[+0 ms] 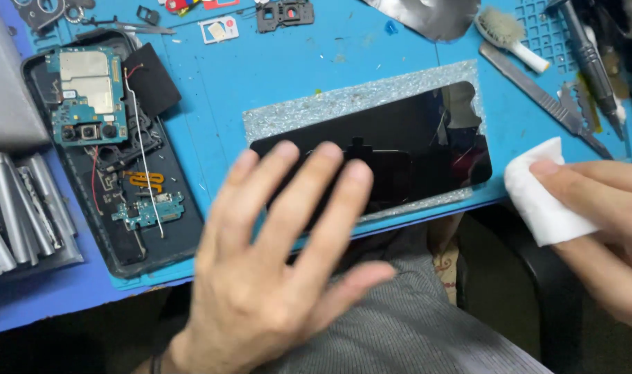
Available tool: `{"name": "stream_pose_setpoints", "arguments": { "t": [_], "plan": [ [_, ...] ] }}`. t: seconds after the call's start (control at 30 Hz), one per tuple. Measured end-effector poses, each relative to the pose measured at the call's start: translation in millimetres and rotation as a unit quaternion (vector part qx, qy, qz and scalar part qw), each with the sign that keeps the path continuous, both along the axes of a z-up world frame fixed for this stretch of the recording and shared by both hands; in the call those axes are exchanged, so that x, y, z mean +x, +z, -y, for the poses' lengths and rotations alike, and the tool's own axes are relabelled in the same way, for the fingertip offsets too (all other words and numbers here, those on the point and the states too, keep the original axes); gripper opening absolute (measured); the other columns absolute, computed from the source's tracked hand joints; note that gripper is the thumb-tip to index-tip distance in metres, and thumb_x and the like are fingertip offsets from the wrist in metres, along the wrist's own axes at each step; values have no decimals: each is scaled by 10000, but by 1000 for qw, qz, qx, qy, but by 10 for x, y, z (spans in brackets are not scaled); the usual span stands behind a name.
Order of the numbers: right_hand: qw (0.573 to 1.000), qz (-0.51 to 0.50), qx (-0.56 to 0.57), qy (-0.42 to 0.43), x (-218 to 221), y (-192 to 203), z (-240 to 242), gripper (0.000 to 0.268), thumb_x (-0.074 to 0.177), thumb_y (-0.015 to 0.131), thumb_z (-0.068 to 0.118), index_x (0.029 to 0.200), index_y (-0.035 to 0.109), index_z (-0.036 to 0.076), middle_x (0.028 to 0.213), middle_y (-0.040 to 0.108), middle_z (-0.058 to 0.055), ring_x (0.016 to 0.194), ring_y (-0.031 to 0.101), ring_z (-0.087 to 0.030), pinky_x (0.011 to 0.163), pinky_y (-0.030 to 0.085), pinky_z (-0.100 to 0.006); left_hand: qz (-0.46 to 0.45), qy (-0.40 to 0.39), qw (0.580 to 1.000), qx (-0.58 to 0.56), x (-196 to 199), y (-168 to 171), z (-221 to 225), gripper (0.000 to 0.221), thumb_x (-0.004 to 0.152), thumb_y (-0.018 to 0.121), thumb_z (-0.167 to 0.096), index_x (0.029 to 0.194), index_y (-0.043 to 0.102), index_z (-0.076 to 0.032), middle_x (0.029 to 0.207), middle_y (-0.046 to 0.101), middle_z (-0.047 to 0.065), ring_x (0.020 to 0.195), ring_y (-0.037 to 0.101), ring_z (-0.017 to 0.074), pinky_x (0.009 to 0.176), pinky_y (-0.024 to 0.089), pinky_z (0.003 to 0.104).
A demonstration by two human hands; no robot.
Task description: Cleaning a mobile phone screen and assembling internal components into the chassis
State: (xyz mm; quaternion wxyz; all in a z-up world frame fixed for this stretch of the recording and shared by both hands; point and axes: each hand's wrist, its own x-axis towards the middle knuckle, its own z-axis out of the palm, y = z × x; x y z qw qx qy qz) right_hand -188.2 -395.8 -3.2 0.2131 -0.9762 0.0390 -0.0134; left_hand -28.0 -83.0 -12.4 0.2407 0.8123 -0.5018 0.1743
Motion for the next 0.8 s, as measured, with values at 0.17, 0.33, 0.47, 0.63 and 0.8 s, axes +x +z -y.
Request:
{"name": "stream_pose_setpoints", "arguments": {
  "t": [0.17,0.33,0.47,0.63,0.8],
  "plan": [
    [863,200,-277,372,388,160,-220,233,1031,676,-138,1220,724,-265,1263,736,-424,1010,745,-525,821,680,-623,-70,-15,995,67,259,0,-146,707,1123,726,-472,1550,520,52,1518,650,181,1435,596,408,1278,427,638],
    [883,181,-328,282,246,45,-400,203,1081,701,-138,1259,777,-200,1316,709,-309,1117,725,-472,913,680,-604,-64,-24,993,93,249,47,-239,884,1041,915,-463,1587,451,56,1578,651,160,1400,601,371,1276,381,663],
    [881,226,-337,245,331,80,-733,89,1133,796,-17,1174,833,-87,1249,786,-197,1159,735,-377,1002,634,-496,-47,-38,992,111,214,91,-217,1043,907,996,-426,1575,453,163,1567,644,203,1342,600,419,1217,156,836],
    [863,245,-339,282,433,132,-885,168,1101,661,3,1120,823,-35,1215,755,-163,1136,738,-311,1057,613,-430,-53,-52,986,149,240,210,-301,1059,922,928,-398,1638,345,121,1466,713,201,1397,573,397,1276,125,759],
    [848,126,-441,265,296,196,-714,389,1139,687,-34,1512,682,-146,1369,651,-198,1250,735,-393,1115,687,-483,-64,-91,981,156,365,195,-432,1025,931,901,-370,1602,295,112,1516,648,207,1400,542,368,1284,294,689]
  ]
}}
